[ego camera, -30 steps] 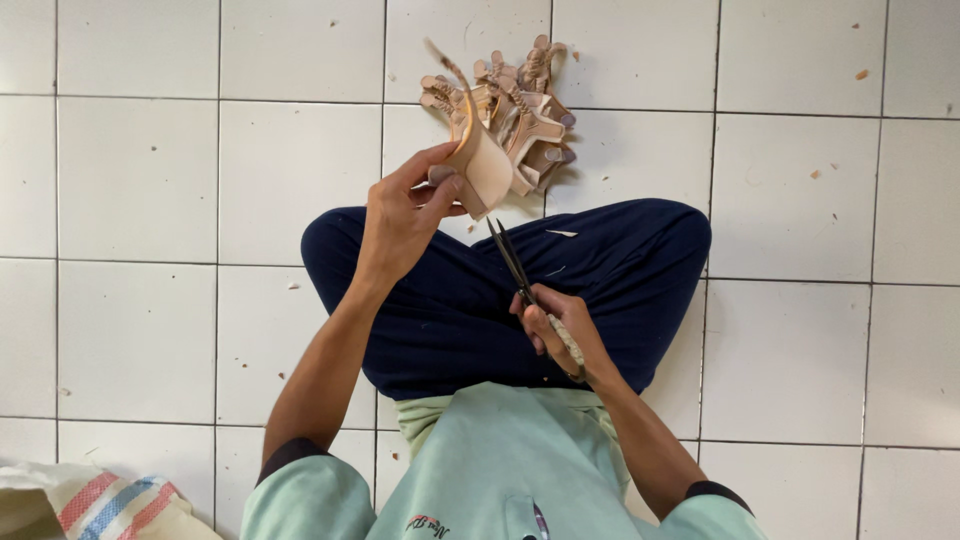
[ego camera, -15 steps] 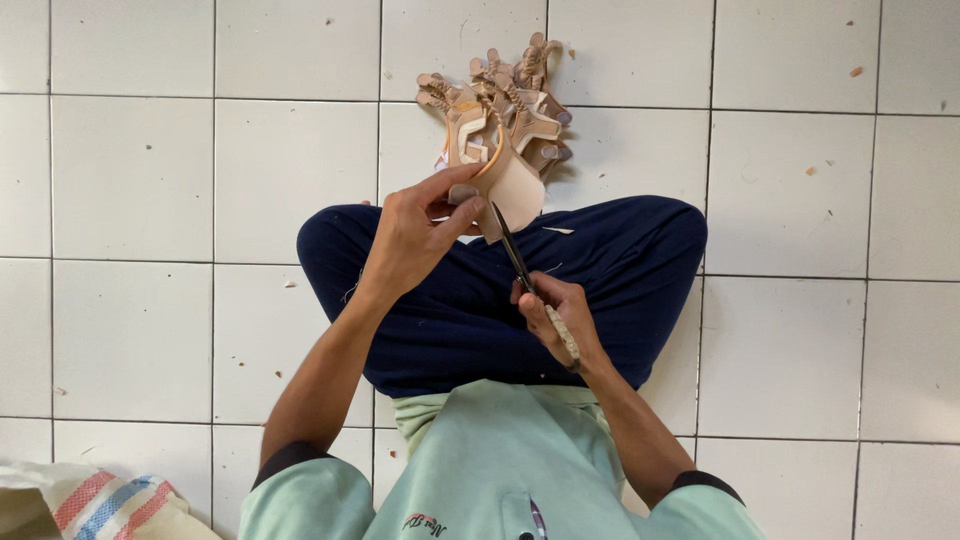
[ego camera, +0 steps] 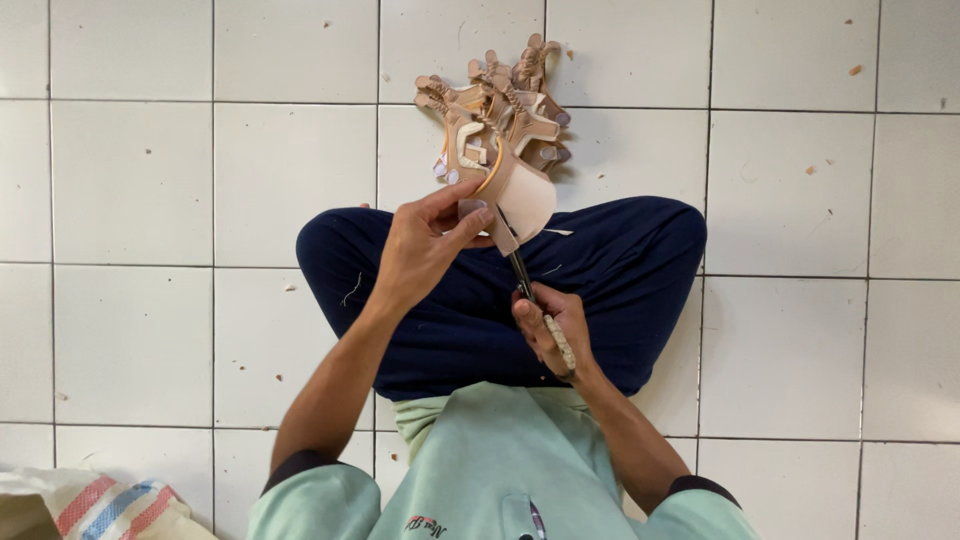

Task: The person sits cross-legged on the workshop floor holding a pile of wooden sandal heel components and uses scissors to trim excess material from each piece, setting trimmed pieces aside. The person briefly stands, walks across the workshop, handles items at a low table, then returns to trimming more pieces.

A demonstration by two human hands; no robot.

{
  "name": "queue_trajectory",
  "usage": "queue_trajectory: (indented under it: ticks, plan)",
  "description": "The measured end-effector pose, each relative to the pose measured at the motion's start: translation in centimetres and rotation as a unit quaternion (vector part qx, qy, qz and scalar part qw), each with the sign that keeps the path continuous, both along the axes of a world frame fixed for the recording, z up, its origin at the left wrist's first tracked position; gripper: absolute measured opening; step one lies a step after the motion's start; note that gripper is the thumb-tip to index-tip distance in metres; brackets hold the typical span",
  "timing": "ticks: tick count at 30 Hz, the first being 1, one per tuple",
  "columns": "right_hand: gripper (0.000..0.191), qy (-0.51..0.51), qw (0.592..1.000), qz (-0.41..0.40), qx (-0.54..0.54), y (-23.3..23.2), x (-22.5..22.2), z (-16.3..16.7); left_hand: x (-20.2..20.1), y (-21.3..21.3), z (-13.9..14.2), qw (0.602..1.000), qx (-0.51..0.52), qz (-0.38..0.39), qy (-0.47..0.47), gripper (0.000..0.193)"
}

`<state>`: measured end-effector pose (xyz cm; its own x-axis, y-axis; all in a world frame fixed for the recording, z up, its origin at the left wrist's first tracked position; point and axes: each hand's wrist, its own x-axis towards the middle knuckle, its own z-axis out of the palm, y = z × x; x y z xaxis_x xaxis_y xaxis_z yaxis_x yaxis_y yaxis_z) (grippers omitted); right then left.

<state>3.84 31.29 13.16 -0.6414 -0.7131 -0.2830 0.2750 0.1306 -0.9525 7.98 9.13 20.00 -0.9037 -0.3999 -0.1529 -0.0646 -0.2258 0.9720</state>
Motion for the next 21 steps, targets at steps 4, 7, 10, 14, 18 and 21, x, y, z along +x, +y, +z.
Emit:
queue_trajectory:
  ticks: [4,7,10,14,18,21]
  plan:
    - [0.057,-0.013,1.000,0.000,-0.007,0.2,0.1,0.0,-0.1,0.0,-1.3,0.999,0.034,0.020,0.008,0.040]
    - [0.060,-0.010,1.000,0.004,-0.015,0.2,0.0,-0.2,0.0,-0.1,-1.8,0.999,0.032,0.034,0.005,0.038]
    - [0.065,0.061,0.996,0.047,-0.033,0.3,-0.4,-0.2,0.0,0.2,-1.9,0.997,0.056,0.056,0.023,0.036]
    - [0.066,0.041,0.998,0.038,-0.001,0.5,-0.7,-0.4,0.1,1.0,-1.9,0.992,0.096,0.082,0.030,0.037]
    - [0.064,0.003,1.000,0.025,-0.002,0.6,-0.5,-0.7,0.4,1.7,-2.1,0.987,0.135,0.085,0.031,0.040]
    - [0.065,-0.022,1.000,0.014,-0.005,0.6,-0.2,-0.6,0.4,2.1,-2.2,0.979,0.180,0.088,0.028,0.044]
